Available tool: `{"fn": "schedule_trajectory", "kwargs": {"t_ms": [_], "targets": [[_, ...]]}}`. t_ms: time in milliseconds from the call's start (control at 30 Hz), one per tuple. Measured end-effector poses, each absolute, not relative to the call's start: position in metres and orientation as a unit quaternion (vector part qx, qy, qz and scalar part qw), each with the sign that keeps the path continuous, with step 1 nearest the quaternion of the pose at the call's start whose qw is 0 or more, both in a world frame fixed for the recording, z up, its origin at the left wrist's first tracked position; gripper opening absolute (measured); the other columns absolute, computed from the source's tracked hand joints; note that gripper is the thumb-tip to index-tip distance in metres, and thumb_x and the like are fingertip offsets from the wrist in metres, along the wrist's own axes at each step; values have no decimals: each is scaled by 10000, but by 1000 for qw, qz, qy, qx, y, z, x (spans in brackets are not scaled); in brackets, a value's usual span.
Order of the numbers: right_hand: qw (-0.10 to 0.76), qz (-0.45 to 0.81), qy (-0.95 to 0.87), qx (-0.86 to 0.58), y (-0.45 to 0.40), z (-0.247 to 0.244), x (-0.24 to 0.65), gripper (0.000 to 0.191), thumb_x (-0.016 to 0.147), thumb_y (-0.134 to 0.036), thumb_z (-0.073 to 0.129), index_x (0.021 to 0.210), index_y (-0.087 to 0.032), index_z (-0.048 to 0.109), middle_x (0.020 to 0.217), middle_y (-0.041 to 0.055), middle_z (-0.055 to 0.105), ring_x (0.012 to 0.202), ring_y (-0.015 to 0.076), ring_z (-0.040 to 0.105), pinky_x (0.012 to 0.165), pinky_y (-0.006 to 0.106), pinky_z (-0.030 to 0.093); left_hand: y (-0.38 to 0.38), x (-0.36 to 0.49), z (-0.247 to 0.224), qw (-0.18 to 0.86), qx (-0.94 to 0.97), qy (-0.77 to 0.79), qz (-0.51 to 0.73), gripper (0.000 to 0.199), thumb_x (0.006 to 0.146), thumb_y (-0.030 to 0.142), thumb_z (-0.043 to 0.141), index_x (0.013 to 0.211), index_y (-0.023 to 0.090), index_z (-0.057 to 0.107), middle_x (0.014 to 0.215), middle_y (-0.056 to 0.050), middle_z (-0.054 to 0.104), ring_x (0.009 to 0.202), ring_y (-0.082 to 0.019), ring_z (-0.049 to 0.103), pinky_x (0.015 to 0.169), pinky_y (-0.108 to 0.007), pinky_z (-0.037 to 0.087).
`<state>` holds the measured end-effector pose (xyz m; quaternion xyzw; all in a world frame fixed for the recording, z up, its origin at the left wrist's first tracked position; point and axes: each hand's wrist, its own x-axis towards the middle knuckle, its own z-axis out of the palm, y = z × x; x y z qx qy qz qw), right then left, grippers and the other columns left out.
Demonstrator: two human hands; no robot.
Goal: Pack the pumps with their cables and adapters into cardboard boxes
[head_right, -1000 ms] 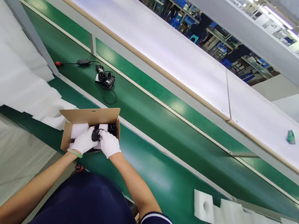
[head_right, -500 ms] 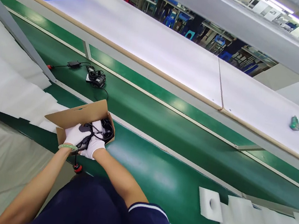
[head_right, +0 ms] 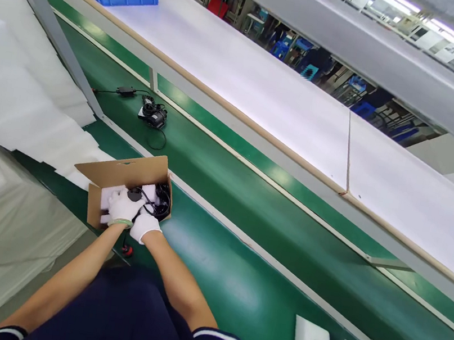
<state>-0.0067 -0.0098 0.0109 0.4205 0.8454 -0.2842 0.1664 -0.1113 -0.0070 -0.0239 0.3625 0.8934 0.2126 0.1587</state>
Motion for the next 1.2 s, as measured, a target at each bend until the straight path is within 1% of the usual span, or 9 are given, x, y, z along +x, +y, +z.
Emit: {"fn": "schedule_trajectory", "kwargs": {"t_ms": [67, 167, 300, 367, 500, 700, 833, 1000, 1200], "targets": [[150, -282, 841, 437, -13, 9, -6, 592, 774, -258, 552, 1335, -96, 453, 1237, 222, 573, 983, 294, 656, 814, 390, 541, -8, -109, -24, 129, 360, 898, 216, 721, 639, 477, 673, 1242, 123, 495, 1305, -225, 446, 1210, -406, 380, 945, -527, 350], [127, -274, 833, 464, -13, 8, -1, 481, 825, -198, 482, 1295, -102, 459, 1166, 196, 602, 927, 262, 662, 787, 372, 539, -8, -106, -26, 102, 366, 899, 218, 771, 641, 482, 671, 1292, 127, 456, 1391, -200, 376, 1261, -384, 319, 985, -519, 318], [96, -194, 849, 482, 6, 14, 12, 450, 905, -128, 305, 1344, -85, 392, 1338, 226, 456, 1071, 271, 579, 857, 425, 501, -6, -104, -32, 80, 349, 907, 222, 840, 642, 506, 671, 1339, 111, 418, 1418, -159, 385, 1266, -354, 321, 1001, -502, 334], [107, -169, 869, 452, 23, 18, 17, 460, 882, -136, 379, 1338, -104, 424, 1383, 202, 426, 1136, 285, 530, 904, 441, 479, -6, -104, -34, 77, 332, 912, 228, 858, 651, 523, 664, 1356, 106, 406, 1424, -148, 391, 1276, -346, 320, 1012, -502, 338], [177, -219, 874, 395, 61, 20, 11, 382, 814, -195, 534, 1190, -174, 602, 1210, 132, 610, 1056, 262, 601, 866, 383, 514, -6, -105, -36, 85, 310, 916, 240, 877, 643, 513, 679, 1371, 114, 397, 1431, -145, 392, 1303, -346, 302, 1046, -505, 315], [259, -248, 831, 425, 96, 15, -16, 345, 782, -182, 585, 1103, -102, 682, 1091, 196, 675, 975, 303, 667, 788, 379, 551, -6, -107, -36, 103, 301, 918, 239, 874, 636, 513, 673, 1377, 135, 406, 1446, -134, 381, 1309, -343, 302, 1049, -508, 320], [253, -244, 818, 455, 90, 14, -20, 341, 793, -160, 574, 1108, -79, 679, 1060, 218, 679, 969, 305, 673, 767, 369, 558, -7, -109, -37, 107, 305, 915, 240, 879, 626, 519, 677, 1378, 150, 411, 1454, -118, 373, 1307, -340, 307, 1045, -494, 334], [191, -209, 822, 495, 74, 13, -11, 346, 854, -116, 481, 1156, -108, 648, 1141, 206, 648, 1061, 288, 637, 875, 403, 514, -6, -108, -33, 115, 280, 917, 260, 898, 641, 518, 672, 1398, 136, 377, 1454, -125, 366, 1309, -342, 304, 1049, -482, 331], [192, -217, 797, 530, 101, 11, -21, 295, 857, -177, 519, 1092, -127, 689, 1072, 175, 682, 1030, 253, 652, 860, 321, 517, -8, -106, -29, 128, 283, 911, 271, 906, 645, 507, 675, 1405, 125, 361, 1451, -151, 362, 1321, -348, 293, 1072, -479, 302]]}}
